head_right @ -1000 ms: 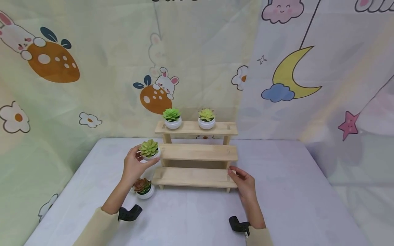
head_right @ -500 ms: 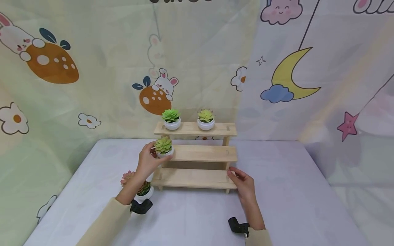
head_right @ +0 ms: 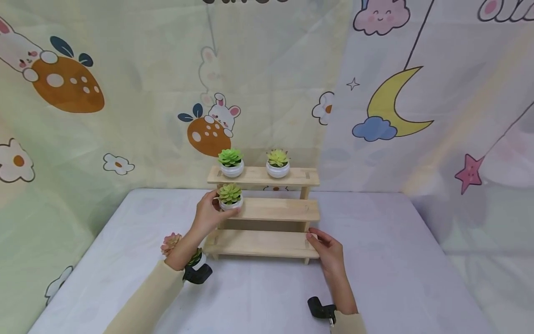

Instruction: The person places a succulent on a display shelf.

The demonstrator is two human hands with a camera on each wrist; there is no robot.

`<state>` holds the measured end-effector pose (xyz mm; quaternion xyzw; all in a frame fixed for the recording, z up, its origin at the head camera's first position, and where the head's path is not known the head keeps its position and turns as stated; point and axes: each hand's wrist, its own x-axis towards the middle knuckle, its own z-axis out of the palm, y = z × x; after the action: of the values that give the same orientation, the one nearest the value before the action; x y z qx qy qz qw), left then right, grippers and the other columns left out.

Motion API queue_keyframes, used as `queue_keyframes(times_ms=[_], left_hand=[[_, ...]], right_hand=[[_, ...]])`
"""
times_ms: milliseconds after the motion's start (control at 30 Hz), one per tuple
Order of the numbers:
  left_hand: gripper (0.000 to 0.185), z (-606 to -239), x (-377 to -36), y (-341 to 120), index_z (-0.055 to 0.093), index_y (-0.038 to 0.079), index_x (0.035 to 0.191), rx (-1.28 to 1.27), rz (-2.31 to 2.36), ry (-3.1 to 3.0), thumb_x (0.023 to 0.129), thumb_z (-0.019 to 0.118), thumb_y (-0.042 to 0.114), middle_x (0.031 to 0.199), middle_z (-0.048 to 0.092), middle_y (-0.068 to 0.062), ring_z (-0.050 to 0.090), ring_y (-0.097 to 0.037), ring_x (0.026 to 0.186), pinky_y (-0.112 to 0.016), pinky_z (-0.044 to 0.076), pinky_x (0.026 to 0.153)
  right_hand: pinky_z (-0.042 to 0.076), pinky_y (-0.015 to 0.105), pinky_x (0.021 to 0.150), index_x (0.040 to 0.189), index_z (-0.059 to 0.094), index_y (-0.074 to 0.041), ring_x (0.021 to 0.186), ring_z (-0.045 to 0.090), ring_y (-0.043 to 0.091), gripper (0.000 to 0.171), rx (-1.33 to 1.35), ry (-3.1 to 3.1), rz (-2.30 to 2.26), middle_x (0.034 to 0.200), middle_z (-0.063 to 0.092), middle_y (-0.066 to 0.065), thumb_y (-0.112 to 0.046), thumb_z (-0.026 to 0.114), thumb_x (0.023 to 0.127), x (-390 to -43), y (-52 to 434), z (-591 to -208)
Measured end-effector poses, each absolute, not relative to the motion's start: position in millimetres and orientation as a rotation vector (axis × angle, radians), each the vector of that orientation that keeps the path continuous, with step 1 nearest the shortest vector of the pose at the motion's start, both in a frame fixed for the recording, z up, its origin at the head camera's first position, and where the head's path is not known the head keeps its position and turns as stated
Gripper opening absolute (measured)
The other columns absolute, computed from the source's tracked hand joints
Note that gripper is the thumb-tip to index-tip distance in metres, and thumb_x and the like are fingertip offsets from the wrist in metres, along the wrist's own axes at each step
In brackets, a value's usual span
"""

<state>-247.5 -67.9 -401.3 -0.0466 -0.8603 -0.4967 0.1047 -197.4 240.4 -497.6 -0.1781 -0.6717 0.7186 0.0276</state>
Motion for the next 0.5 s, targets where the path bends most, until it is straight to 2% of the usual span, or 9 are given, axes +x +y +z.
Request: queue_keyframes(times_ms=[167, 500], left_hand=[[0.07, -400.3, -249.4, -68.3, 0.052, -0.009, 0.128, -0.136, -1.46, -2.566, 0.073, 0.086, 0.018, 0.113, 0.054, -0.022, 0.053, -0.031, 0.102, -0.043, 0.051, 0.087], [0.07, -399.2, -249.4, -70.4, 0.052, -0.009, 0.128, -0.154, -1.462, -2.589, 0.074, 0.086, 0.019, 0.11, 0.052, -0.021, 0.05, -0.029, 0.101, -0.044, 0.048, 0.088]], right_hand=[[0.054, 0.016, 0.073, 0.098, 0.074, -0.023, 0.086, 0.06, 0.003, 0.017, -0.55, -2.066, 2.219, 0.09, 0.067, -0.017, -0.022, 0.08, 0.083, -197.5, 241.5, -496.7], [0.054, 0.016, 0.072, 0.091, 0.073, -0.029, 0.085, 0.06, 0.003, 0.013, -0.554, -2.058, 2.24, 0.09, 0.067, -0.015, -0.021, 0.079, 0.083, -197.4, 240.3, -496.4]])
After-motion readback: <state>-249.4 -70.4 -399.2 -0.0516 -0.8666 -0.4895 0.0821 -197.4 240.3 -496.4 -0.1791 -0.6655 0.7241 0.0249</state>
